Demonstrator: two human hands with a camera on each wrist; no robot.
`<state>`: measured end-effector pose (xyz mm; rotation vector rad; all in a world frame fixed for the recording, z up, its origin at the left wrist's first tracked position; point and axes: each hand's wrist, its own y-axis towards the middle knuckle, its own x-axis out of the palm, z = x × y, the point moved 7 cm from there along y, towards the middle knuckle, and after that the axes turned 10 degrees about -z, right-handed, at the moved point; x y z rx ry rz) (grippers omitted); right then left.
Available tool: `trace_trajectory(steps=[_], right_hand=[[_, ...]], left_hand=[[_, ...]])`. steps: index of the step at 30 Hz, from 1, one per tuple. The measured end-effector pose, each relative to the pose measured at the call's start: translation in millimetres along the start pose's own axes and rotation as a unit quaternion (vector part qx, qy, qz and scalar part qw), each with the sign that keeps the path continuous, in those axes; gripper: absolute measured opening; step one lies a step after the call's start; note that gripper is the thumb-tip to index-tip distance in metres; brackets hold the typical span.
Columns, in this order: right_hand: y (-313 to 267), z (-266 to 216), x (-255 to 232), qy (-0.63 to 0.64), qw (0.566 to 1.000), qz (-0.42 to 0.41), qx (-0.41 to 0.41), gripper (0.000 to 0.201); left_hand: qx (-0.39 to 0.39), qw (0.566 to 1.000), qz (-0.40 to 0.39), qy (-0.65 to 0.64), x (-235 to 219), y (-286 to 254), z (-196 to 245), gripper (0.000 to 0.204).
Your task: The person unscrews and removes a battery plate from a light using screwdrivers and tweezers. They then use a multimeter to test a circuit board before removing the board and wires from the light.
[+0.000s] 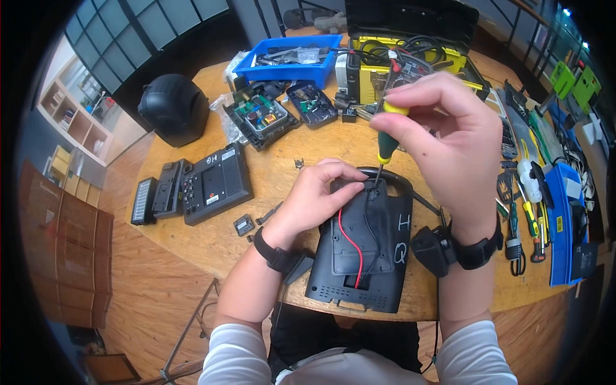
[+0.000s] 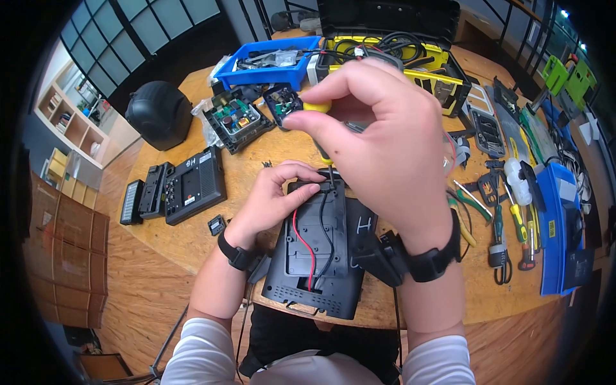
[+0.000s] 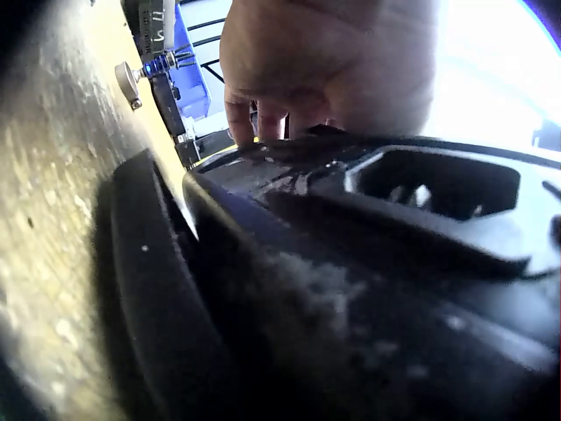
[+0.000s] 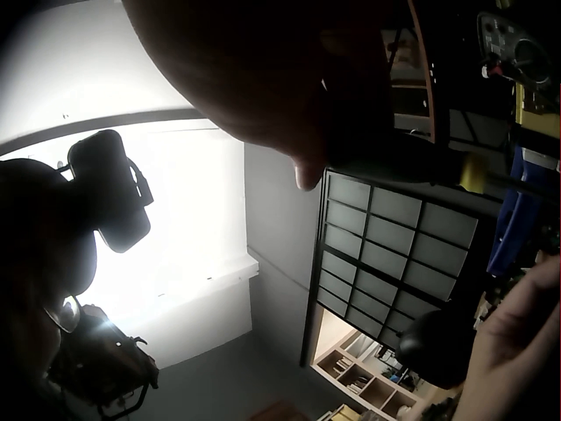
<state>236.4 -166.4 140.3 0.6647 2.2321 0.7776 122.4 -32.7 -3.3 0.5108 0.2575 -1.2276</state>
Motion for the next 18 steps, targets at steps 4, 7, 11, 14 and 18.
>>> trace_trajectory(steps=[4,7,11,14,18], right_hand=[[0,-1,4,-0.090,0.995,0.051,-0.013,0.023],[5,1,6,-0.103,0.993,0.051,-0.035,0.023],[1,0,4,-0.075,0.995,0.058,0.023,0.025],[-1,-7,-1,-0.195,0.977,0.076,0.040,0.028],[3,2,2,-0.132,0.989,0.049,0.037,0.023]], left_hand=[[-0.033,0.997,0.000,-0.064,2,-2,-10,0.018],[-0.030,0.998,-0.003,-0.047,2,-1,-10,0.018],[-0.032,0.998,-0.001,-0.056,4,-2,-15,0.015],[-0.023,0.998,0.001,-0.054,3,0,-15,0.016],[-0.025,0.999,0.000,-0.035,3,-1,-14,0.016]])
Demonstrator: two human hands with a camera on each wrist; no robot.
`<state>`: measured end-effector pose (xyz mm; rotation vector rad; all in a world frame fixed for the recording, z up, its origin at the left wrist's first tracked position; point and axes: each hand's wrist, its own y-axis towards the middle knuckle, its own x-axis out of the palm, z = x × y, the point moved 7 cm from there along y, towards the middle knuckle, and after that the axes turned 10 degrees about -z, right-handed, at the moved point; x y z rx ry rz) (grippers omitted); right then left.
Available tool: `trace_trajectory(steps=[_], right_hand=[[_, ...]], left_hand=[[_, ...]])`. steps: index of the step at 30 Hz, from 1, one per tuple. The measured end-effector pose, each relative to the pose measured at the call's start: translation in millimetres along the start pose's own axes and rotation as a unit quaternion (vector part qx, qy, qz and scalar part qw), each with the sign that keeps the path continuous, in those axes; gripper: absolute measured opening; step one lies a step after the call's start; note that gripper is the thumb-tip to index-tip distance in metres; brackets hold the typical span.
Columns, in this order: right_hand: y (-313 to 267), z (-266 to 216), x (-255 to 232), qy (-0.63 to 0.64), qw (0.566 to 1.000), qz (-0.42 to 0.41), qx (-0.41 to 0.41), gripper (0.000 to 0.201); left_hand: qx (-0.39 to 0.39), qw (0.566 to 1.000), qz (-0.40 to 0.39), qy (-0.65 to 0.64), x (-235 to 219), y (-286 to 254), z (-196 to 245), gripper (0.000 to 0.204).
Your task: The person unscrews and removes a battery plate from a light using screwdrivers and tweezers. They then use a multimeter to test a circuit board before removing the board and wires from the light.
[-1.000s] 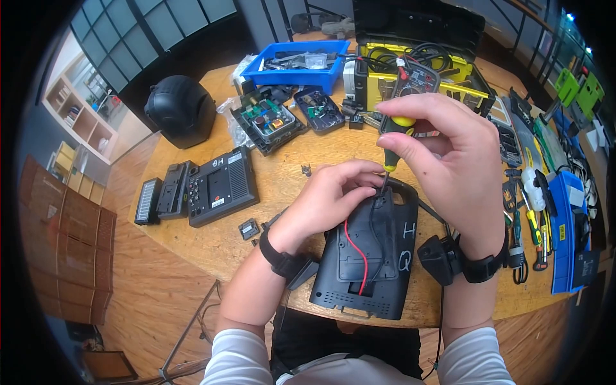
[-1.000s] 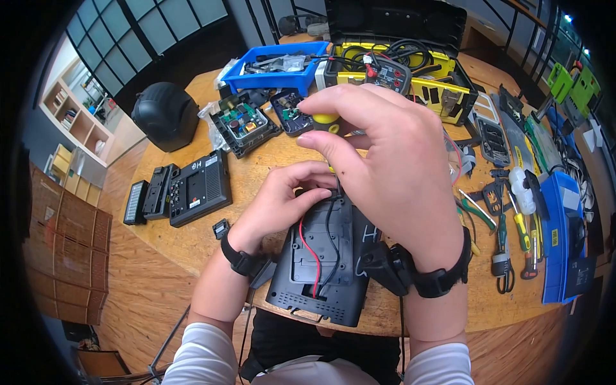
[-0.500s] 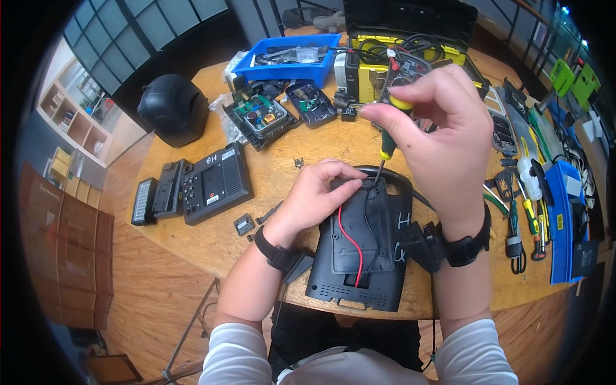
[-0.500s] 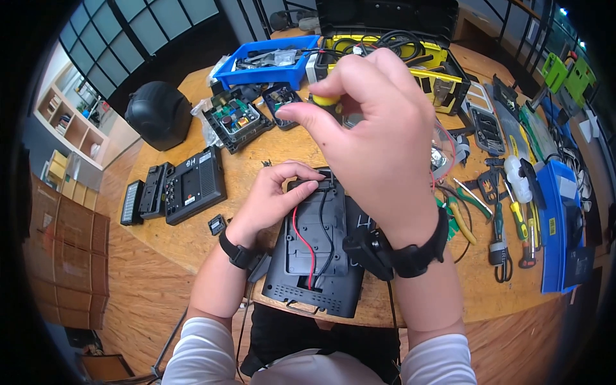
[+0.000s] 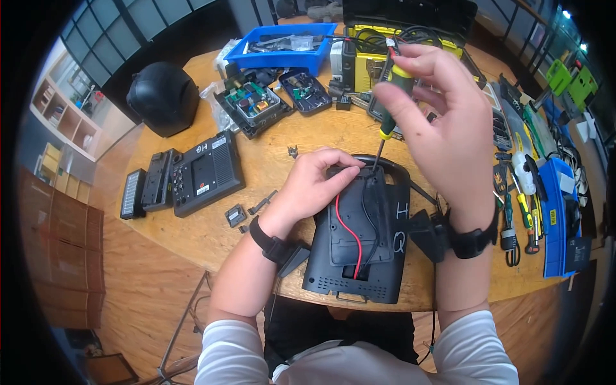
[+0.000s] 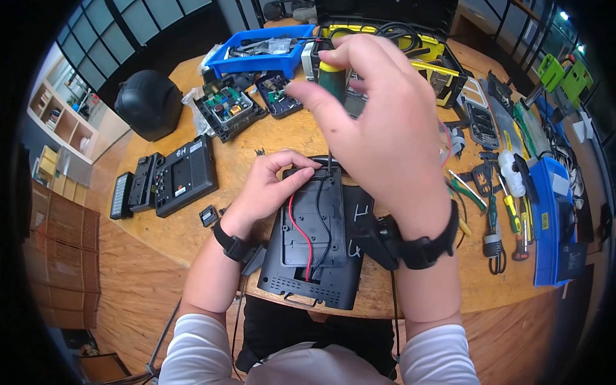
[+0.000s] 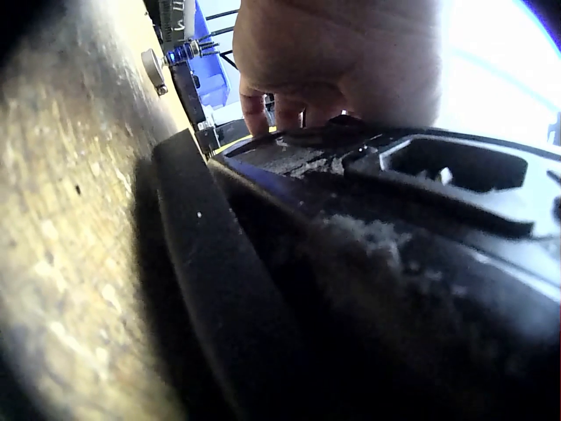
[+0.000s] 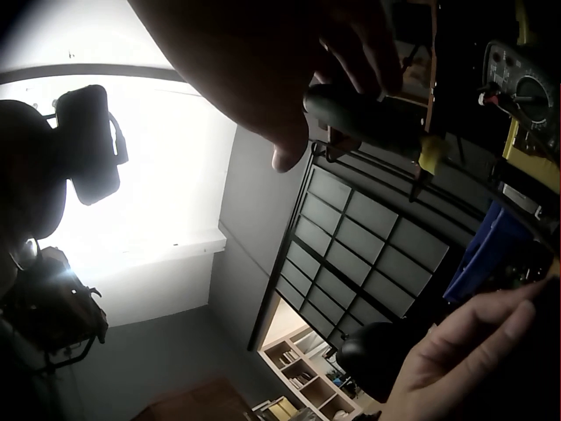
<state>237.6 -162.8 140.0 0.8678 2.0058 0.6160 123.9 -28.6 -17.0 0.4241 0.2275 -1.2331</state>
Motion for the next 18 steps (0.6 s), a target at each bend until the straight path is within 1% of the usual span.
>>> trace_trajectory(steps=[1,2,4,5,6,7,8,9,11,12,14,15,16,18], right_hand=[[1,0,0,0.057,0.998,-0.008,-0.023,0.021],[0,1,-1,0.057,0.998,-0.011,-0.024,0.021],[-1,9,-2,0.166,0.986,-0.030,-0.010,0.020],[-1,5,-1,0.147,0.988,-0.035,-0.034,0.020],[-2,1,0,0.147,0.988,-0.037,-0.033,0.020],[-5,-4,-2,0.062,0.998,-0.003,-0.002,0.019],[-6,-6,-5,-0.024,0.999,0.031,0.029,0.018],[-6,-2,-5,-0.024,0.999,0.030,0.029,0.018],[-2,-1,5,0.038,0.997,-0.034,-0.055,0.021],[-1,-2,6,0.038,0.997,-0.035,-0.055,0.021],[0,-1,9,0.151,0.987,-0.045,-0.038,0.027],[-1,3,10,0.151,0.986,-0.064,-0.031,0.031],[-2,3,9,0.152,0.986,-0.065,-0.031,0.031],[-4,6,7,0.109,0.992,-0.059,0.005,0.028]], left_hand=[[-0.005,1.000,0.000,0.003,0,0,1,0.016],[-0.005,1.000,0.003,0.001,-2,-1,2,0.016],[0.008,1.000,-0.007,0.009,-1,0,7,0.017],[0.007,1.000,-0.006,0.007,-1,0,5,0.017],[0.009,1.000,-0.004,-0.002,-1,0,4,0.018],[0.011,1.000,-0.002,-0.010,0,0,3,0.018],[0.011,1.000,-0.001,-0.011,-1,0,4,0.018],[0.010,1.000,0.000,-0.007,-1,0,5,0.018],[0.010,1.000,0.000,-0.002,-1,0,7,0.018],[0.010,1.000,0.000,-0.004,-1,0,8,0.018],[0.009,1.000,0.002,-0.005,-2,0,8,0.018],[0.004,1.000,-0.003,-0.009,-2,0,8,0.019],[-0.001,1.000,-0.007,-0.013,-1,0,8,0.019],[0.002,1.000,-0.005,-0.012,-1,0,7,0.019]])
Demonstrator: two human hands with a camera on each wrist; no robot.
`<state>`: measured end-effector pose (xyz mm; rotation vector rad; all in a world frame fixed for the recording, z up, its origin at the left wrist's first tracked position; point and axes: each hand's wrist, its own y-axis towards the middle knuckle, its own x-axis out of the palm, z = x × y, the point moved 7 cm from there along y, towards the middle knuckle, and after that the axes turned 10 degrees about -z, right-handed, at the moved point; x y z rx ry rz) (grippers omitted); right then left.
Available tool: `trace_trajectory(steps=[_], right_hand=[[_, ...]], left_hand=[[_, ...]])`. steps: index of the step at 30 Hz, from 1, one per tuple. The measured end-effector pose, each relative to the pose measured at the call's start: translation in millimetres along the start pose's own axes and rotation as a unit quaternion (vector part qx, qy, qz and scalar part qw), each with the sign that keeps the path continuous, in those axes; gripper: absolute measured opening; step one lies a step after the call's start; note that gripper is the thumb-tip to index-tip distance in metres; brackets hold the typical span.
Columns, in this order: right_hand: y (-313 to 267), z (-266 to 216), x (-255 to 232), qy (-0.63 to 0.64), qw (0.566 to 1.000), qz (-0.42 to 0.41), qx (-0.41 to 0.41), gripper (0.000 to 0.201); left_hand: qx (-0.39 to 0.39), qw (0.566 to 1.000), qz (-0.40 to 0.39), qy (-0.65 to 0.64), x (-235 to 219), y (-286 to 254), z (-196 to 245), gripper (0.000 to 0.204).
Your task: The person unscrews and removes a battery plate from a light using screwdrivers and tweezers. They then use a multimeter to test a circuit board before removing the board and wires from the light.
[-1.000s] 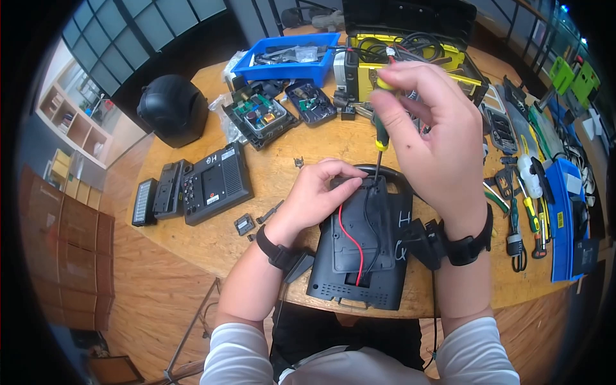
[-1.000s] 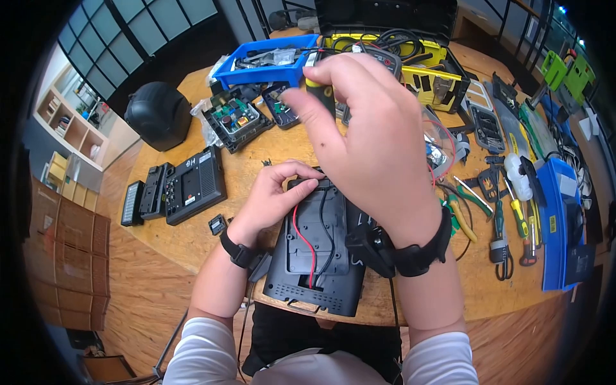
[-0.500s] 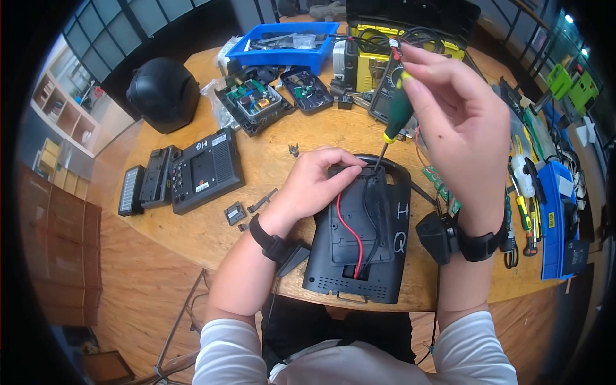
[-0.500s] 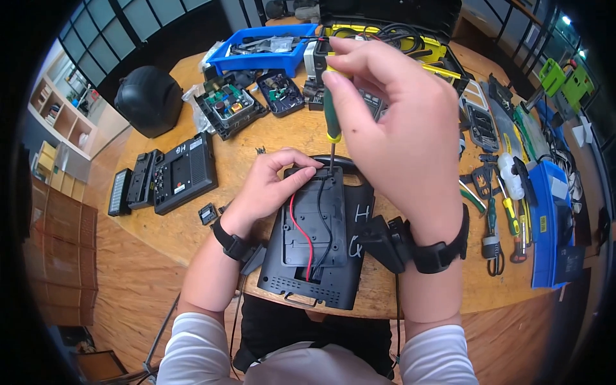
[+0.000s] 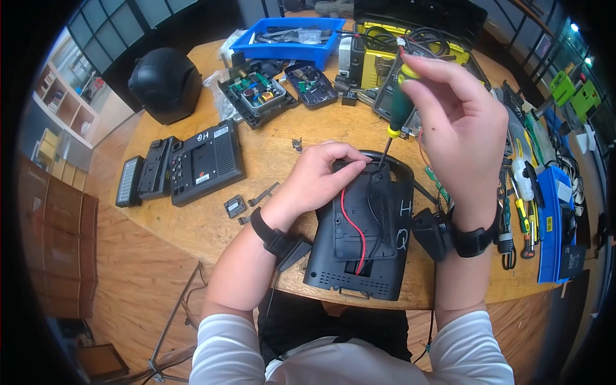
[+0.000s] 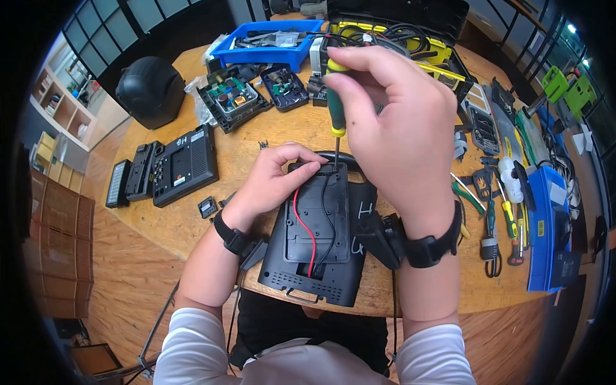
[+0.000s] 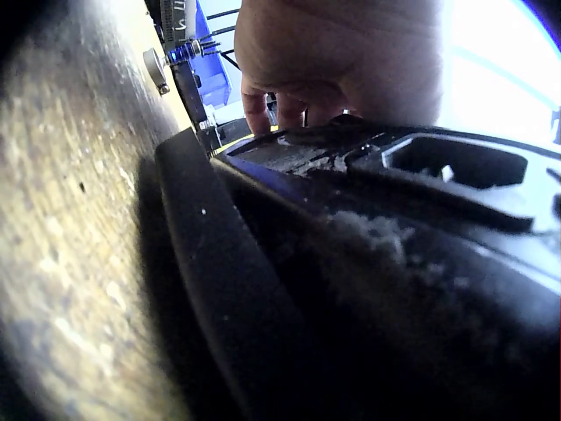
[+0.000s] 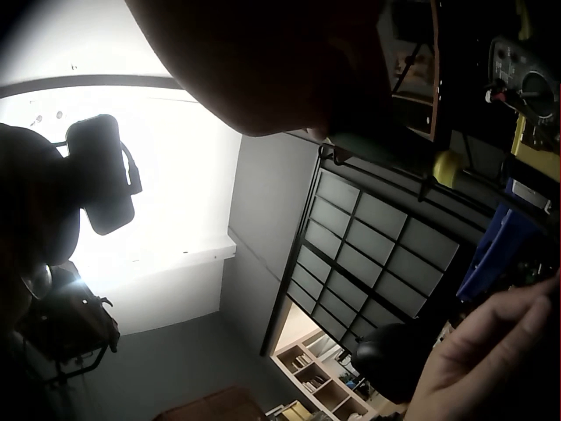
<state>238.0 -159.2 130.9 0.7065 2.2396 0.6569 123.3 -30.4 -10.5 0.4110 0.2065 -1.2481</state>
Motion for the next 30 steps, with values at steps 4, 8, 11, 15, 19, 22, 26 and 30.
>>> trace_trajectory(steps=[4,8,11,15,19,22,26,30], right_hand=[[-2,-9,-3,-0.149,0.986,0.063,0.040,0.017],[5,-8,-5,-0.056,0.995,0.073,-0.028,0.010],[5,-1,-2,0.035,0.998,0.058,-0.019,0.013],[-2,-9,-3,-0.038,0.999,0.034,0.005,0.006],[-1,-6,-5,-0.083,0.994,0.050,0.041,0.008],[3,-15,-8,-0.072,0.995,0.037,-0.054,0.012],[2,-11,-10,-0.018,1.000,0.011,-0.010,0.015],[-1,-19,-15,-0.173,0.984,0.044,0.002,0.018]], left_hand=[[0.001,1.000,0.002,0.002,0,0,1,0.019],[0.004,1.000,0.004,0.005,-1,0,0,0.019],[0.003,1.000,0.002,0.016,-1,0,1,0.018],[0.001,1.000,0.000,0.006,-1,0,1,0.019],[0.001,1.000,0.000,0.002,0,0,1,0.019],[-0.003,1.000,0.002,0.006,-1,0,0,0.019],[0.003,1.000,0.000,0.010,-1,0,1,0.019],[0.003,1.000,-0.001,0.005,0,0,0,0.019]])
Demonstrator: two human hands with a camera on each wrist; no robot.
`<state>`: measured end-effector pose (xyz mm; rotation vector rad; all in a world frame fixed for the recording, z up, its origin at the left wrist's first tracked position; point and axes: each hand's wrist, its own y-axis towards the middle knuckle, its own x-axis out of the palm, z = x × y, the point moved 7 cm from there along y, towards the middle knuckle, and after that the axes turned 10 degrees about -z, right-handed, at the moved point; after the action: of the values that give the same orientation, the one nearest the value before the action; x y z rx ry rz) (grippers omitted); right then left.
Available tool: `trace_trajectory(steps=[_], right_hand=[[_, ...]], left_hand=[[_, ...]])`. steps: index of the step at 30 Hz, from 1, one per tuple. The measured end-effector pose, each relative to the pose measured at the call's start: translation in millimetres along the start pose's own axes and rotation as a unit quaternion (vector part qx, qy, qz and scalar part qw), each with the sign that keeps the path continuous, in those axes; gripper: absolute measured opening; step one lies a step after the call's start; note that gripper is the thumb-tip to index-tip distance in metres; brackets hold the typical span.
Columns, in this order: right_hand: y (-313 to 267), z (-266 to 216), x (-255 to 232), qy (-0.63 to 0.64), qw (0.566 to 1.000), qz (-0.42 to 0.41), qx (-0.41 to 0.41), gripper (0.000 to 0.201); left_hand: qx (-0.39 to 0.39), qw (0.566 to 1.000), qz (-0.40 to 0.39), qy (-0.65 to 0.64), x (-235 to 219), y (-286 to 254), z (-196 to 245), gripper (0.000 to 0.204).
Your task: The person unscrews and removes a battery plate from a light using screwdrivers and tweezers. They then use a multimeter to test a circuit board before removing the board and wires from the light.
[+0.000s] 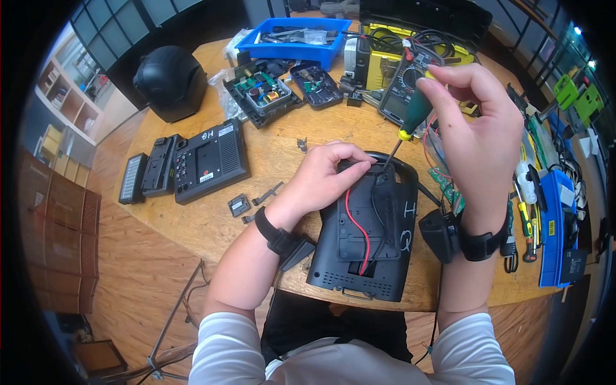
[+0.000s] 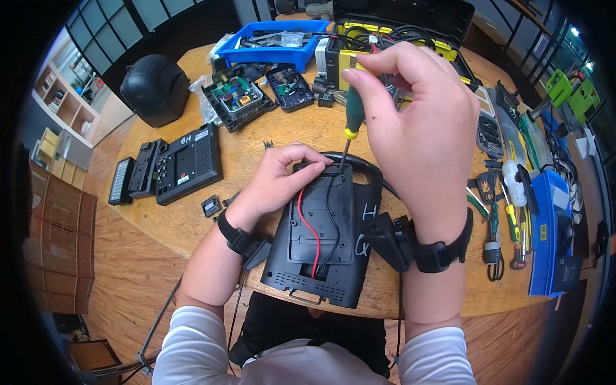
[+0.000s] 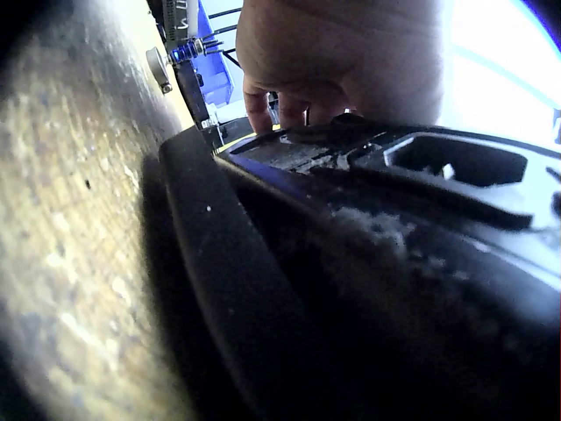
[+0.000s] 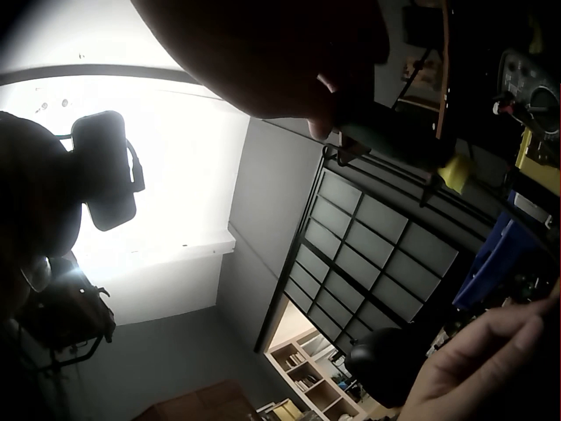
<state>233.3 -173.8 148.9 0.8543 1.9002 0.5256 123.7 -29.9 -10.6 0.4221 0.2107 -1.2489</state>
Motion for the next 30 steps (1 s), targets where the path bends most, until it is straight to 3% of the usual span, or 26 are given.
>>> trace_trajectory(steps=[4,6,9,13,19,21,30], right_hand=[[2,13,4,0.024,0.999,0.026,0.005,0.021],[4,8,9,0.029,0.999,-0.020,-0.029,0.020],[3,3,5,0.053,0.996,-0.014,-0.070,0.018],[0,-1,1,0.012,0.998,-0.030,-0.054,0.017],[-1,1,0,0.045,0.997,-0.061,-0.001,0.016],[-2,6,-3,0.107,0.994,-0.011,0.005,0.014],[-3,-3,2,0.095,0.995,-0.002,-0.030,0.013]], left_hand=[[0.004,1.000,0.001,-0.001,0,0,1,0.019],[0.005,1.000,0.001,0.003,-1,0,2,0.019],[0.001,1.000,-0.001,0.000,0,0,-1,0.019],[0.007,1.000,0.001,0.008,0,1,-2,0.019],[0.000,1.000,0.000,0.006,0,2,-2,0.019],[-0.004,1.000,0.000,0.001,1,2,0,0.019],[0.001,0.999,0.005,0.034,1,2,-5,0.020]])
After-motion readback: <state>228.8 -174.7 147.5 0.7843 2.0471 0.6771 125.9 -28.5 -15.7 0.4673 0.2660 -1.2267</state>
